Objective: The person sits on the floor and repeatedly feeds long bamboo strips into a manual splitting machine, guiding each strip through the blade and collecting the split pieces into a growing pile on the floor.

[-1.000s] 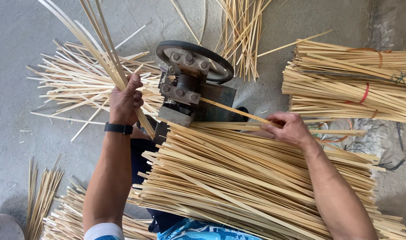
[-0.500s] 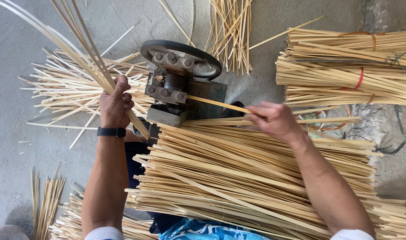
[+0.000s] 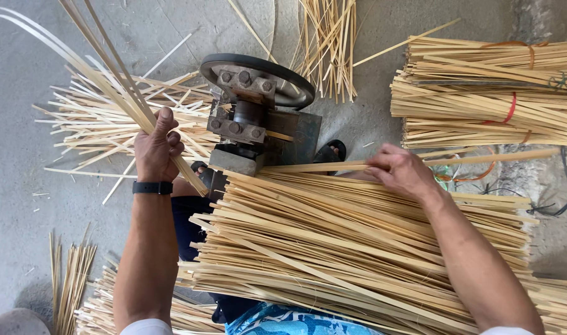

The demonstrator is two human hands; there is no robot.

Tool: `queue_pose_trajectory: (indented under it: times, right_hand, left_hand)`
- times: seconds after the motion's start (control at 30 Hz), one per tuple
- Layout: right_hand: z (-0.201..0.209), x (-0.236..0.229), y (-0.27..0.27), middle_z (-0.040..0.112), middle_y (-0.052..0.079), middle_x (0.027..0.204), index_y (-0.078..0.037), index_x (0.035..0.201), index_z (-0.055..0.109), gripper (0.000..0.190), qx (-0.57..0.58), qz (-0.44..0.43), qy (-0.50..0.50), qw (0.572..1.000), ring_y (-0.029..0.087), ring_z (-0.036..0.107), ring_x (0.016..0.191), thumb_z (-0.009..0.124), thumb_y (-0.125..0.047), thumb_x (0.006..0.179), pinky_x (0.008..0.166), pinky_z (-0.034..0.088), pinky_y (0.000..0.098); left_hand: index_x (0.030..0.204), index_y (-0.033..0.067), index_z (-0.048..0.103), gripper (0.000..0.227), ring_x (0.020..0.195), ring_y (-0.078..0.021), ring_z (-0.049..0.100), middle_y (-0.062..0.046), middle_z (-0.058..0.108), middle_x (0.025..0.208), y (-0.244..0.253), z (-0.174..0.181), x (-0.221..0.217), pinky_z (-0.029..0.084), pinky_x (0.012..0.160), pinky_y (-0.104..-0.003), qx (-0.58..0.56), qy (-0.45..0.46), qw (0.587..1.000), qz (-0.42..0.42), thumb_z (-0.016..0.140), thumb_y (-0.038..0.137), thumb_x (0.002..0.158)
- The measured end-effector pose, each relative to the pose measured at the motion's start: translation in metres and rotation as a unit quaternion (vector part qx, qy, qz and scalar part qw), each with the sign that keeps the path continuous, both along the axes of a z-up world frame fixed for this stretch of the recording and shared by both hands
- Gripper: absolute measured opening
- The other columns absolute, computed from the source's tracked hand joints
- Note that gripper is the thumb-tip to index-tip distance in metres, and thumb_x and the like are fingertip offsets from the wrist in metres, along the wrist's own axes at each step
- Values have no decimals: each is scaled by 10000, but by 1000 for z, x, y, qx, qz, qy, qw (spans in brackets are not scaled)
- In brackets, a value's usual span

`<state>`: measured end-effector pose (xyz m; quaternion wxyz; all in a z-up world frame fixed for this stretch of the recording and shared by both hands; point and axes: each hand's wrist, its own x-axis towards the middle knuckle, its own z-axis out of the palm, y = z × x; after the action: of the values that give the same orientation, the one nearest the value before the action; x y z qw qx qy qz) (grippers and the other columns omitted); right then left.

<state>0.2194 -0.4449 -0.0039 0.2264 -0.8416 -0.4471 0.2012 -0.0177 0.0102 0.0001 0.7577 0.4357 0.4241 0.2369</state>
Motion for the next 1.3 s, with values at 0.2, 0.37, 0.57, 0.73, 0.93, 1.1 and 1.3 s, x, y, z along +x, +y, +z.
queue_pose_trajectory:
  times: [0.2, 0.37, 0.57, 0.73, 0.93, 1.1, 1.3]
  right_hand:
    - [21, -17, -23, 774, 22, 850, -177, 895, 834, 139, -108, 43, -55, 992, 211, 727, 797, 783, -299, 851, 710, 591, 406]
    - [24, -7, -41, 792, 9, 931, -160, 917, 811, 126, -8, 33, -29, 999, 178, 744, 816, 707, -230, 904, 781, 610, 373]
    - [30, 7, -51, 790, 42, 882, -132, 992, 807, 161, -29, -136, 35, 990, 184, 755, 749, 720, -253, 931, 690, 618, 365]
    - [15, 2, -11, 803, 47, 900, -150, 942, 829, 177, -62, -106, -15, 992, 186, 753, 755, 717, -284, 966, 692, 613, 339]
    - [6, -12, 42, 797, 83, 985, -124, 1059, 809, 236, 12, -79, 36, 996, 226, 772, 805, 727, -299, 924, 706, 613, 361]
    - [16, -9, 42, 797, 92, 1027, -128, 1092, 803, 253, -16, -95, 112, 989, 226, 779, 885, 707, -303, 937, 771, 611, 362]
    - [-10, -3, 17, 684, 99, 1143, -220, 1310, 690, 469, -264, -72, 125, 953, 244, 705, 1016, 720, -463, 910, 910, 573, 398]
  left_hand:
    - [1165, 48, 652, 485, 603, -38, 482, -6, 587, 874, -4, 5, 5, 382, 448, -162, 5, -1, 1000, -4, 861, 355, 853]
    - [1160, 50, 640, 496, 607, -40, 502, -15, 600, 878, -3, 9, 5, 399, 448, -165, -3, 6, 1000, 0, 862, 361, 843]
    - [1161, 56, 636, 488, 587, -38, 485, -35, 610, 885, 3, 8, 4, 386, 441, -166, -2, -7, 1000, 4, 861, 351, 844]
    - [1166, 43, 656, 500, 584, -31, 488, -38, 658, 913, -1, -2, 13, 371, 439, -157, -9, 7, 1000, -5, 863, 344, 826]
    - [1195, 38, 674, 491, 590, -28, 494, 3, 645, 906, -11, -6, 22, 380, 446, -164, 10, -8, 1000, -28, 856, 330, 845]
    - [1171, 46, 683, 453, 574, -21, 473, -5, 671, 915, -12, -1, 25, 373, 441, -164, 13, -19, 999, -39, 835, 339, 861]
    - [1124, 44, 695, 419, 573, -31, 488, -24, 680, 909, -17, 0, 28, 388, 439, -167, -1, -16, 999, -47, 824, 349, 867]
